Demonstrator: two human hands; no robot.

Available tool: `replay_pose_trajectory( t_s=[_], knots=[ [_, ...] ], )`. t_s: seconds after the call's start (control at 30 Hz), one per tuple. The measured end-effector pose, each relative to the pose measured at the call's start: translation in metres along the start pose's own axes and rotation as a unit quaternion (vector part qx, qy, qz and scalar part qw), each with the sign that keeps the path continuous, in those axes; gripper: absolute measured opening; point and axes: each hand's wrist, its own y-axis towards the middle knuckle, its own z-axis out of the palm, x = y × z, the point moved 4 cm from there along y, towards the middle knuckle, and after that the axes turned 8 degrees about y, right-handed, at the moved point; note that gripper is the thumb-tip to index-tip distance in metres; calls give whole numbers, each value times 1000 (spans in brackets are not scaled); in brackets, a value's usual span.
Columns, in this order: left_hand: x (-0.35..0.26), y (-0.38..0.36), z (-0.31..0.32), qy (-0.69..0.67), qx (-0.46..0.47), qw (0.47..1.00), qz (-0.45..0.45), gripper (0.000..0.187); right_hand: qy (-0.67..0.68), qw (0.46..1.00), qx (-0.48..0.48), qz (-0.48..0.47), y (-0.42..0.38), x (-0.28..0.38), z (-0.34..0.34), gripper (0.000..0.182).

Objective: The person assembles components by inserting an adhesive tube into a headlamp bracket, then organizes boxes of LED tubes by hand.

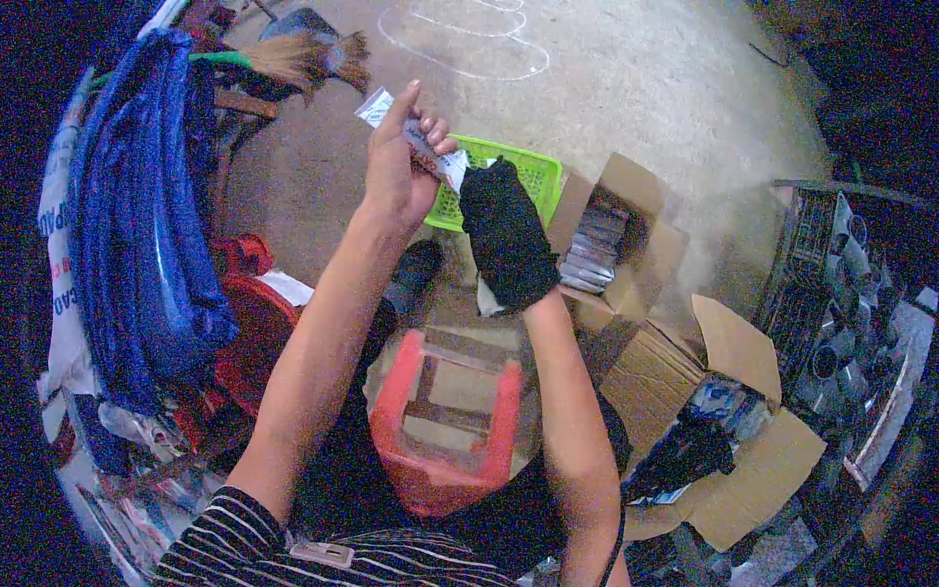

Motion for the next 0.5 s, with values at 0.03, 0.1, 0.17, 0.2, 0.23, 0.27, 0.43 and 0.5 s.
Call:
replay_pose_trajectory(
  t_s=[0.03, 0.1, 0.17, 0.2, 0.23, 0.27, 0.43, 0.5],
  knots=[
    [3, -2, 2, 4, -8, 1000, -13, 29, -17, 999, -12, 28, -4, -1, 3, 25],
    [11, -8, 10, 12, -22, 999, -37, 30, 31, 994, -5, 104, -10, -7, 10, 25],
    [13, -10, 13, 31, -22, 998, -51, 37, 84, 984, -45, 150, -16, -8, 15, 24],
    [12, -7, 9, 29, -3, 998, -51, 39, 78, 987, -31, 139, -13, 0, 9, 25],
    [9, -7, 10, 28, 15, 998, -51, 41, 73, 989, -18, 127, -5, 14, -3, 26],
    [8, -6, 11, 34, 15, 998, -49, 45, 67, 991, -6, 115, 1, 23, -8, 27],
    [-5, -16, 24, 55, 117, 989, -71, 45, 567, 745, -90, 339, -5, 21, 11, 23],
    [-6, -15, 21, 55, 110, 990, -66, 44, 720, 567, -140, 376, -5, 26, 15, 18]
  ],
)
